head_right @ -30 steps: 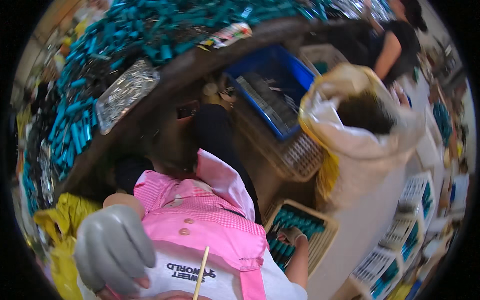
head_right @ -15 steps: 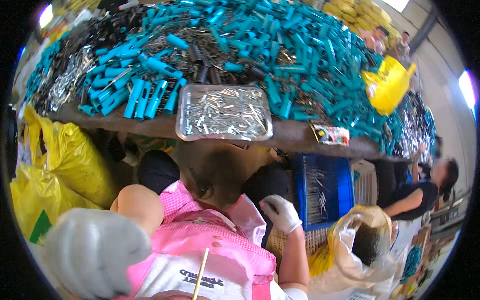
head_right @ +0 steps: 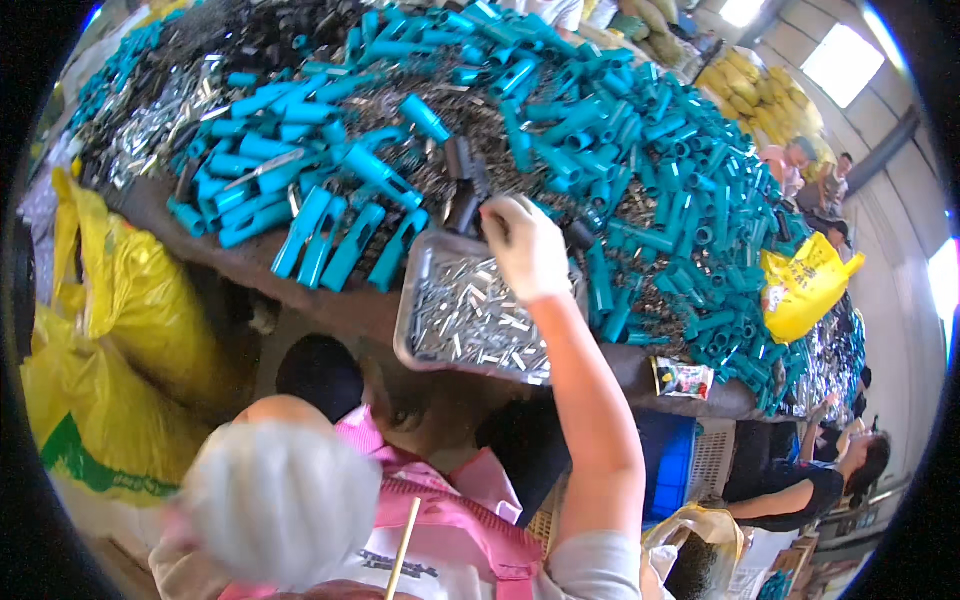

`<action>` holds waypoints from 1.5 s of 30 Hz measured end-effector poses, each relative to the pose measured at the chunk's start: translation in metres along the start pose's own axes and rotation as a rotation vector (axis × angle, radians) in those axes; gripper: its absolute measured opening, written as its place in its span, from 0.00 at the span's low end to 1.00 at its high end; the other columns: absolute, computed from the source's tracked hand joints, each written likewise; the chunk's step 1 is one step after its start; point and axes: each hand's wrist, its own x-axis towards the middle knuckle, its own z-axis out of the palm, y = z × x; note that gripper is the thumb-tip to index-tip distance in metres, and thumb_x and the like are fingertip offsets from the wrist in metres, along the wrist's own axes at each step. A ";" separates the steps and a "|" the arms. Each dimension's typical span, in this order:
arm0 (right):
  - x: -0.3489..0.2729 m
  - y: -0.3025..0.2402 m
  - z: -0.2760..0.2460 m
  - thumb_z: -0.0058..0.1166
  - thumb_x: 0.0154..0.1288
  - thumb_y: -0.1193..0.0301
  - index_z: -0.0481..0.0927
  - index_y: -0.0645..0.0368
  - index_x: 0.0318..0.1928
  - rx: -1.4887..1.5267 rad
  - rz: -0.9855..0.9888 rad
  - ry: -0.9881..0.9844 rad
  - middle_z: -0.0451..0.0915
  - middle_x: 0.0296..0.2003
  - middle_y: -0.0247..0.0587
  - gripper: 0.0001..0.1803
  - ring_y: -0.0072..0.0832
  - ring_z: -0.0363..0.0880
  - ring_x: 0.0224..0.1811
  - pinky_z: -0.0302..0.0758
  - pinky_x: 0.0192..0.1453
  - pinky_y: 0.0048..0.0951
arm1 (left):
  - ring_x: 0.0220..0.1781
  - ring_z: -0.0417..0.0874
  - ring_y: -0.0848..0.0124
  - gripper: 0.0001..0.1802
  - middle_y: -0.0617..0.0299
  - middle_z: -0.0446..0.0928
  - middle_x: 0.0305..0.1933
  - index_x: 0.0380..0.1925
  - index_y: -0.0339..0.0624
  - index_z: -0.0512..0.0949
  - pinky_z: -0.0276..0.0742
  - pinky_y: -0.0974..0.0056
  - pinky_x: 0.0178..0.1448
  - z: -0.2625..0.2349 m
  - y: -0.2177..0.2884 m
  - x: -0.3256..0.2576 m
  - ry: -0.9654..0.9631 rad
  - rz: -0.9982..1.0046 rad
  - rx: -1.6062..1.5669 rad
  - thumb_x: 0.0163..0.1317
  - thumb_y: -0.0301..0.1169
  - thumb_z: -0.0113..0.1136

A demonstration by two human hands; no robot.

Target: Assemble metal components into teal plastic handle housings at a factory workbench.

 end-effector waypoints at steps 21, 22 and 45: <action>0.095 0.087 0.031 0.47 0.55 0.70 0.80 0.55 0.35 -0.762 -0.029 0.212 0.70 0.50 0.39 0.09 0.38 0.68 0.52 0.70 0.50 0.41 | 0.54 0.74 0.60 0.23 0.55 0.76 0.46 0.41 0.44 0.77 0.59 0.53 0.66 -0.214 -0.053 -0.062 -0.440 -1.232 2.029 0.46 0.44 0.62; 0.095 0.084 0.018 0.48 0.55 0.70 0.79 0.53 0.34 -0.738 -0.022 0.267 0.71 0.49 0.39 0.08 0.39 0.69 0.51 0.70 0.50 0.41 | 0.56 0.72 0.61 0.24 0.56 0.76 0.47 0.42 0.45 0.77 0.57 0.51 0.68 -0.221 -0.051 -0.074 -0.472 -1.166 2.041 0.45 0.44 0.63; -0.014 0.175 -0.023 0.54 0.65 0.60 0.77 0.52 0.44 1.144 0.854 0.625 0.78 0.32 0.24 0.12 0.16 0.70 0.32 0.65 0.35 0.24 | 0.60 0.66 0.58 0.09 0.64 0.73 0.47 0.30 0.55 0.81 0.63 0.56 0.66 -0.237 -0.045 -0.096 -0.837 -0.924 2.014 0.46 0.37 0.58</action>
